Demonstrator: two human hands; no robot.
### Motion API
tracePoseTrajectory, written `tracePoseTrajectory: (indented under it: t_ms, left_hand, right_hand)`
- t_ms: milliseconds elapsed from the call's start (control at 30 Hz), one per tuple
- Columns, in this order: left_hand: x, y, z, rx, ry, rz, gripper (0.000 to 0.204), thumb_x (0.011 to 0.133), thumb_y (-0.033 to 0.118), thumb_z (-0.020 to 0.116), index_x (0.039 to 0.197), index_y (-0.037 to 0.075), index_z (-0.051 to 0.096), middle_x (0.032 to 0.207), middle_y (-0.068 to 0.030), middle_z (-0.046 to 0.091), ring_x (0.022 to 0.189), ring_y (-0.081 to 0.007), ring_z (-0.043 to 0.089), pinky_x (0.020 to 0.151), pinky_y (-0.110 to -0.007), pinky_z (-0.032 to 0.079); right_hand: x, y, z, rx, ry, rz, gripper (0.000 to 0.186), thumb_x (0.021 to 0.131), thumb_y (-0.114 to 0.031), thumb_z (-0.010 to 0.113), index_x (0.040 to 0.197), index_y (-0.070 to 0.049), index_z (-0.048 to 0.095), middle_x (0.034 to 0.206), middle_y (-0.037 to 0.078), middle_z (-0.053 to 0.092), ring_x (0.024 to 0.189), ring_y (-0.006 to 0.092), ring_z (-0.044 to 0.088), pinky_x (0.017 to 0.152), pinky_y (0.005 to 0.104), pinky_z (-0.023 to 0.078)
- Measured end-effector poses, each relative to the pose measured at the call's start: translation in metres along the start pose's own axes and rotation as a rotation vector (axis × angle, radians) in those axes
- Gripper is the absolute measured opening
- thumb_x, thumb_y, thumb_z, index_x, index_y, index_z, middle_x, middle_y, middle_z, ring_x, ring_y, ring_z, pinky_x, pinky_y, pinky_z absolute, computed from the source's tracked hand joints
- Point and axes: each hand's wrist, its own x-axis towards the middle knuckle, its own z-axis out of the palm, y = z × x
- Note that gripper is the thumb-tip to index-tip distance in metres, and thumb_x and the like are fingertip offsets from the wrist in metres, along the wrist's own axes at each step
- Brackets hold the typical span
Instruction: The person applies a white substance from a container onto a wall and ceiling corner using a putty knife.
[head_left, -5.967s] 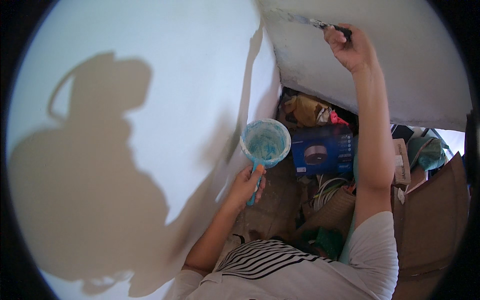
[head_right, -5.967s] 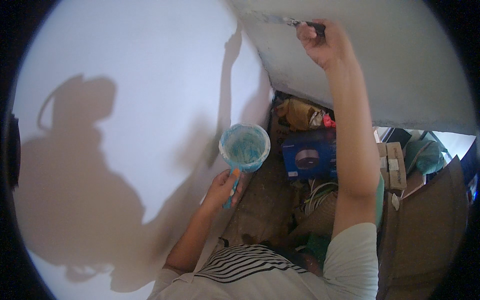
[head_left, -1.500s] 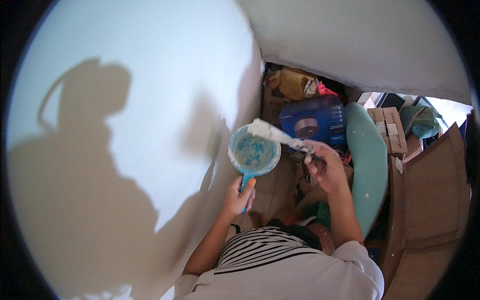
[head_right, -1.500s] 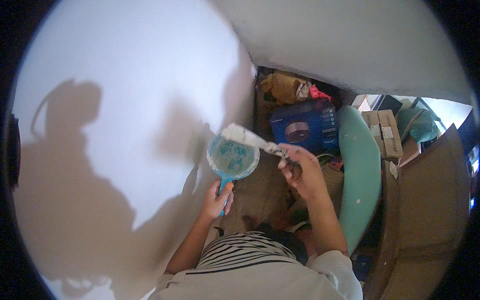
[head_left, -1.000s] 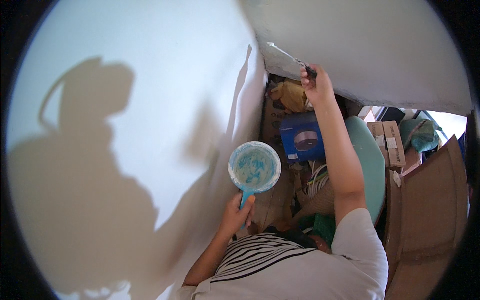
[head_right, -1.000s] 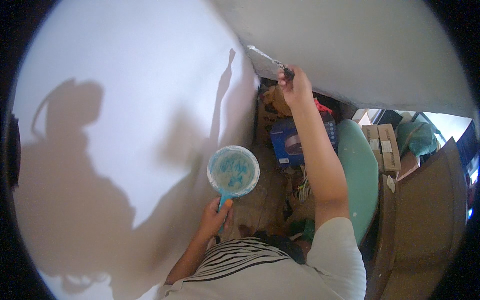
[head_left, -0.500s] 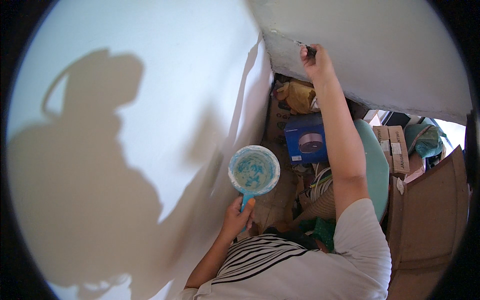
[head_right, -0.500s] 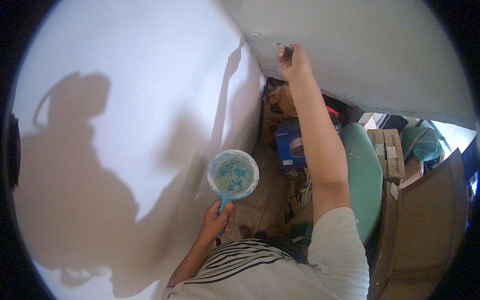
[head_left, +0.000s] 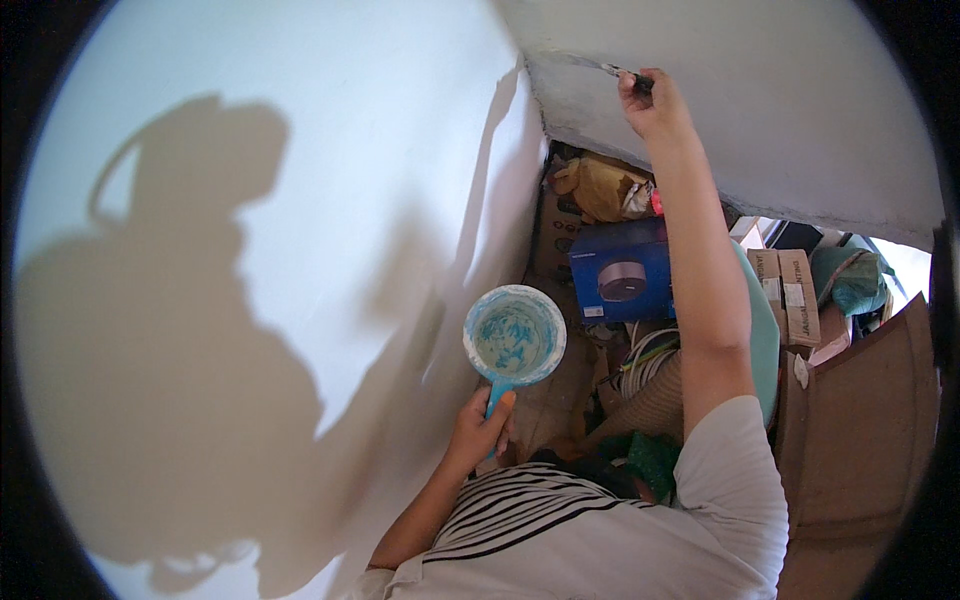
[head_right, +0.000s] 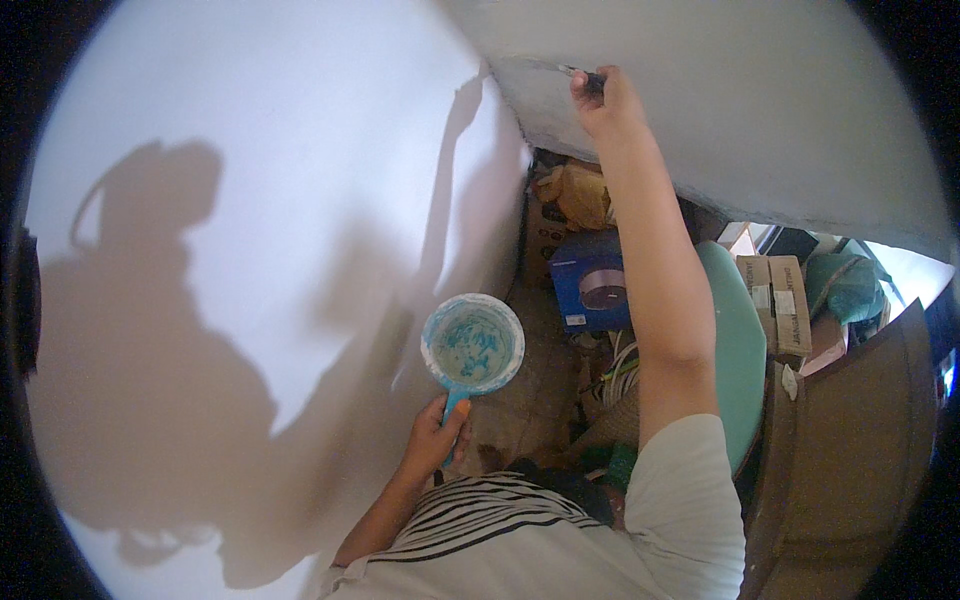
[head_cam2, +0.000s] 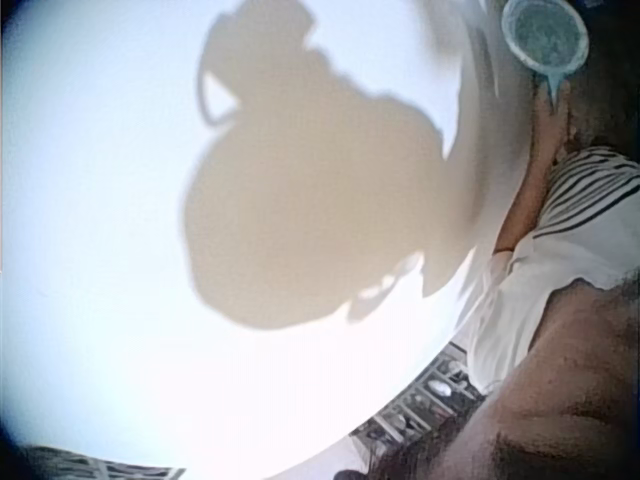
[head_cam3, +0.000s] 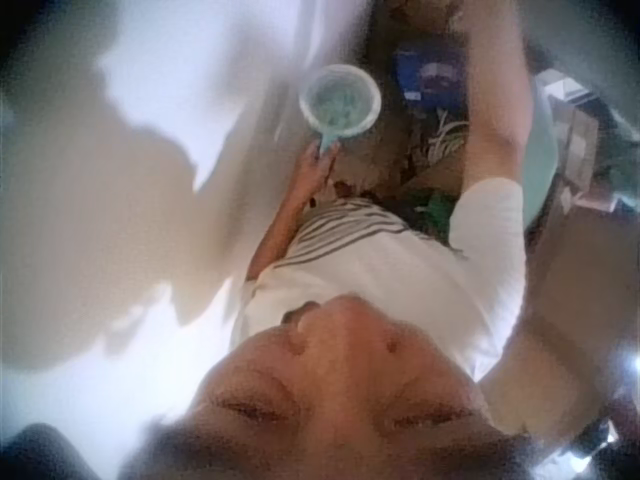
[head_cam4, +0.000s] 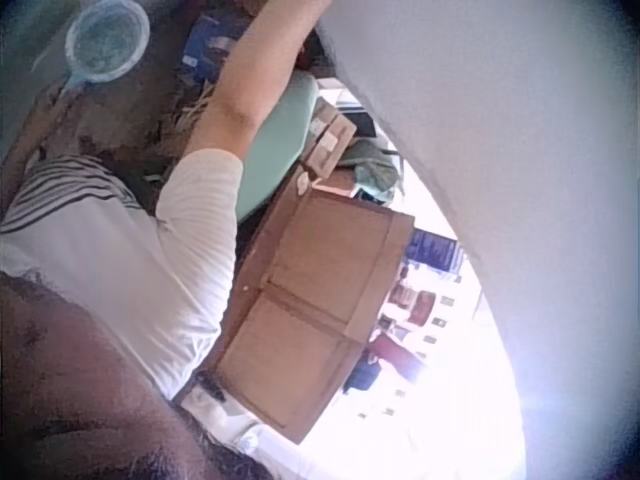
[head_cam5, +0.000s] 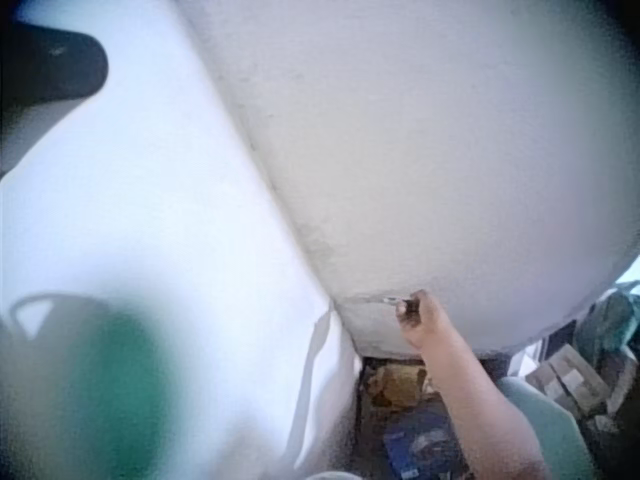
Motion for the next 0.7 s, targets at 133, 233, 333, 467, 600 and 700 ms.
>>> tracePoseTrajectory:
  t_ms: [133, 233, 333, 467, 600, 700]
  left_hand:
    - [0.001, -0.005, -0.003, 0.025, -0.011, 0.006, 0.029, 0.099, 0.032, 0.054, 0.093, 0.003, 0.051, 0.062, -0.0022, 0.054, 0.042, -0.009, 0.05, 0.038, -0.025, 0.038]
    - [0.0, -0.004, -0.003, 0.025, -0.011, -0.015, 0.034, 0.098, 0.036, 0.054, 0.09, 0.003, 0.053, 0.065, -0.0029, 0.055, 0.044, -0.0095, 0.05, 0.04, -0.027, 0.038]
    - [0.001, 0.0, -0.003, 0.014, -0.041, -0.011, 0.029, 0.098, 0.032, 0.055, 0.09, 0.004, 0.05, 0.064, -0.0018, 0.054, 0.043, -0.009, 0.05, 0.038, -0.025, 0.038]
    - [0.0, 0.006, -0.002, 0.028, -0.04, -0.018, 0.031, 0.098, 0.033, 0.055, 0.09, 0.003, 0.051, 0.065, -0.0018, 0.054, 0.044, -0.0089, 0.05, 0.039, -0.025, 0.038]
    - [-0.003, 0.005, -0.002, 0.05, -0.005, -0.025, 0.031, 0.098, 0.033, 0.055, 0.091, 0.003, 0.052, 0.065, -0.0026, 0.055, 0.044, -0.009, 0.051, 0.039, -0.025, 0.038]
    - [-0.001, 0.001, -0.003, 0.039, 0.001, -0.039, 0.029, 0.097, 0.031, 0.056, 0.094, 0.002, 0.054, 0.067, -0.003, 0.056, 0.045, -0.01, 0.05, 0.04, -0.026, 0.039]
  right_hand:
    - [-0.017, -0.002, -0.009, -0.052, -0.043, -0.006, 0.013, 0.095, -0.007, 0.041, 0.095, 0.005, 0.036, 0.079, 0.019, 0.053, 0.056, 0.0228, 0.054, 0.048, 0.0302, 0.054]
    - [-0.032, 0.006, -0.016, -0.11, -0.027, -0.055, 0.013, 0.096, -0.008, 0.041, 0.096, 0.005, 0.038, 0.079, 0.019, 0.053, 0.057, 0.0226, 0.054, 0.048, 0.0304, 0.053]
    - [-0.035, 0.025, -0.021, -0.129, -0.027, -0.049, 0.012, 0.095, -0.009, 0.042, 0.098, 0.003, 0.039, 0.08, 0.018, 0.054, 0.058, 0.0222, 0.054, 0.048, 0.0306, 0.053]
    - [-0.021, 0.049, -0.02, -0.084, -0.002, -0.022, 0.012, 0.095, -0.008, 0.043, 0.1, 0.002, 0.041, 0.081, 0.017, 0.054, 0.06, 0.0218, 0.055, 0.049, 0.0313, 0.053]
    - [-0.016, 0.065, -0.001, -0.046, 0.021, -0.017, 0.01, 0.093, -0.007, 0.042, 0.097, 0.002, 0.04, 0.078, 0.015, 0.053, 0.059, 0.0205, 0.053, 0.049, 0.0307, 0.052]
    - [-0.012, 0.061, 0.001, 0.001, -0.019, -0.01, 0.01, 0.094, -0.007, 0.042, 0.098, 0.002, 0.04, 0.078, 0.014, 0.052, 0.06, 0.0199, 0.054, 0.049, 0.031, 0.052]
